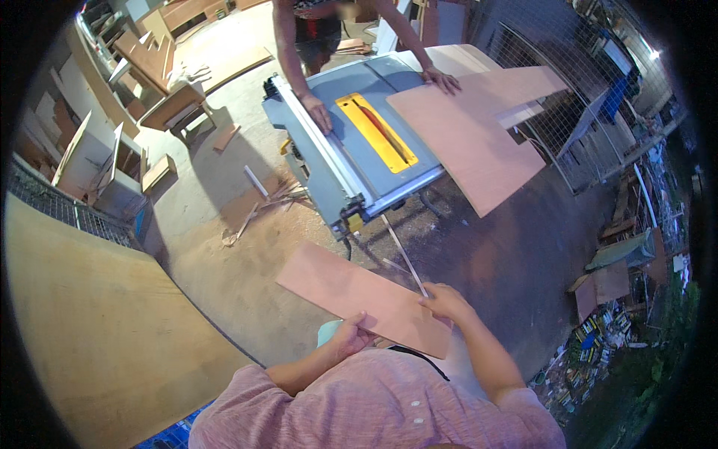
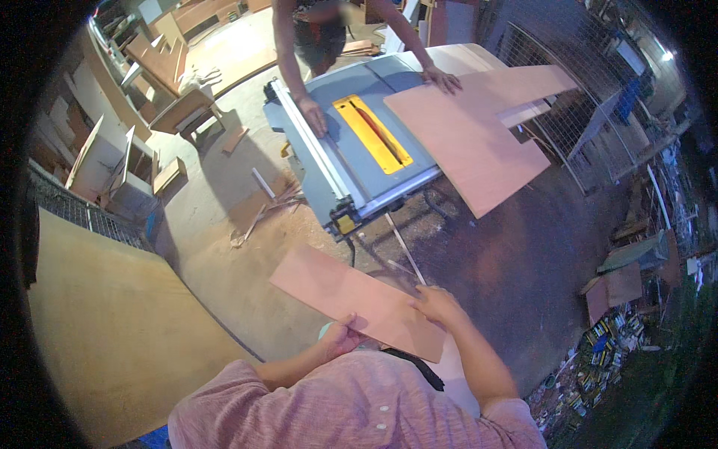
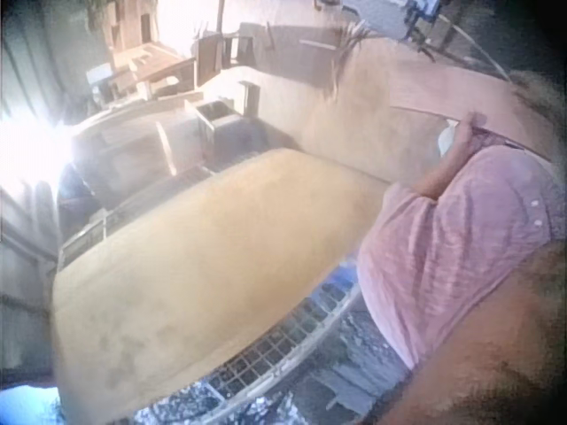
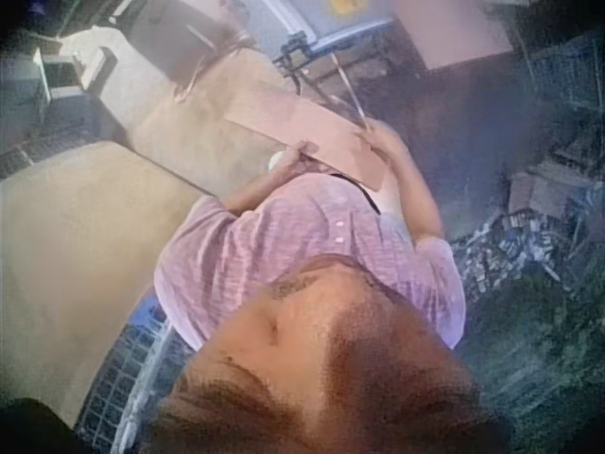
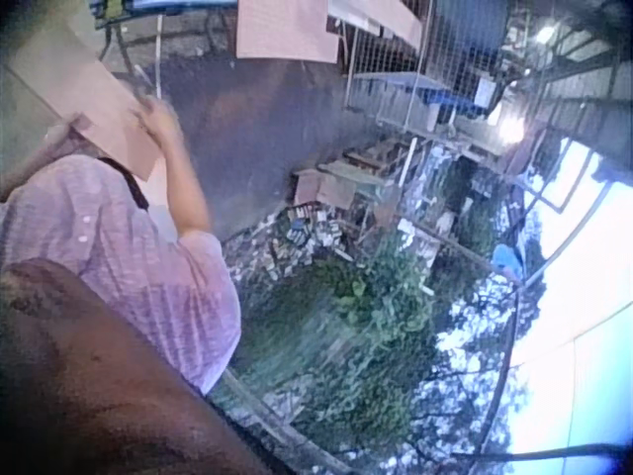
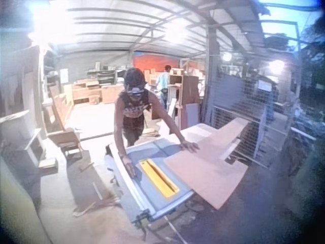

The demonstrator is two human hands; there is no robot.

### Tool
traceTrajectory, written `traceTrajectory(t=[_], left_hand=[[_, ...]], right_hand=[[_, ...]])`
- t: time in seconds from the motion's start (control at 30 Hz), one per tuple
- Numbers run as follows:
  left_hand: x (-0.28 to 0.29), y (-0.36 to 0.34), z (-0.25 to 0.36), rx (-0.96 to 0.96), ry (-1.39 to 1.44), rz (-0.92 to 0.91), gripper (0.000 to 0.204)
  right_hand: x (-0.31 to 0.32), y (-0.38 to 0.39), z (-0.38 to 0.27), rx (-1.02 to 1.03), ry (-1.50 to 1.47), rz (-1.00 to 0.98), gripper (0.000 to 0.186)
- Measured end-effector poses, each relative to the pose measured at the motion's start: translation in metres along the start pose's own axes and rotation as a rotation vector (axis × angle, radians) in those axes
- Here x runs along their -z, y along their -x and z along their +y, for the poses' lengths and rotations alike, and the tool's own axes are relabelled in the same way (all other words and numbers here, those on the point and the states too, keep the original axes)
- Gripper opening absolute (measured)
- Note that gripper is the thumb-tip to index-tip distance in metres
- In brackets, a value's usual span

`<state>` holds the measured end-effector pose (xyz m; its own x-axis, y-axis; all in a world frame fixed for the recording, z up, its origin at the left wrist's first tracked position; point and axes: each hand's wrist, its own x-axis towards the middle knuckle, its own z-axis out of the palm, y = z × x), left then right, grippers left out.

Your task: The person assists a coworker in cutting a large sheet of plywood on a table saw. The camera wearer positions the wood, guides it through the saw blade, and removes the cut pieces. The coworker operates the saw and helps guide the wood.

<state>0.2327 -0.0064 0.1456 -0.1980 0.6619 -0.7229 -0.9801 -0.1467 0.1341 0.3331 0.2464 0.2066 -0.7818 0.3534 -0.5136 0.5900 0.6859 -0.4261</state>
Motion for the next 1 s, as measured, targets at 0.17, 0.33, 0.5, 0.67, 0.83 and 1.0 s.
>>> traceTrajectory(t=[0.17, 0.33, 0.5, 0.67, 0.83, 1.0], left_hand=[[0.039, 0.022, 0.057, -0.192, 0.044, 0.046, 0.027], [0.128, 0.023, 0.119, -0.38, 0.2, -0.51, 0.017], [0.043, 0.101, 0.142, -0.722, 0.184, 0.035, 0.025], [0.039, 0.15, 0.165, -0.897, 0.158, -0.1, 0.045], [0.008, 0.174, 0.19, -1.002, 0.155, -0.182, 0.05], [0.056, 0.163, 0.262, -1.059, 0.18, -0.383, 0.053]], right_hand=[[-0.004, 0.001, -0.017, -0.036, -0.046, 0.176, 0.054], [-0.028, -0.005, -0.005, -0.065, -0.115, 0.009, 0.058], [-0.076, -0.022, 0.05, -0.105, -0.072, -0.074, 0.054], [-0.15, -0.038, 0.134, -0.169, -0.093, -0.124, 0.054], [-0.212, -0.002, 0.183, -0.409, -0.169, -0.266, 0.04], [-0.246, 0.036, 0.19, -0.479, -0.194, -0.229, 0.035]])
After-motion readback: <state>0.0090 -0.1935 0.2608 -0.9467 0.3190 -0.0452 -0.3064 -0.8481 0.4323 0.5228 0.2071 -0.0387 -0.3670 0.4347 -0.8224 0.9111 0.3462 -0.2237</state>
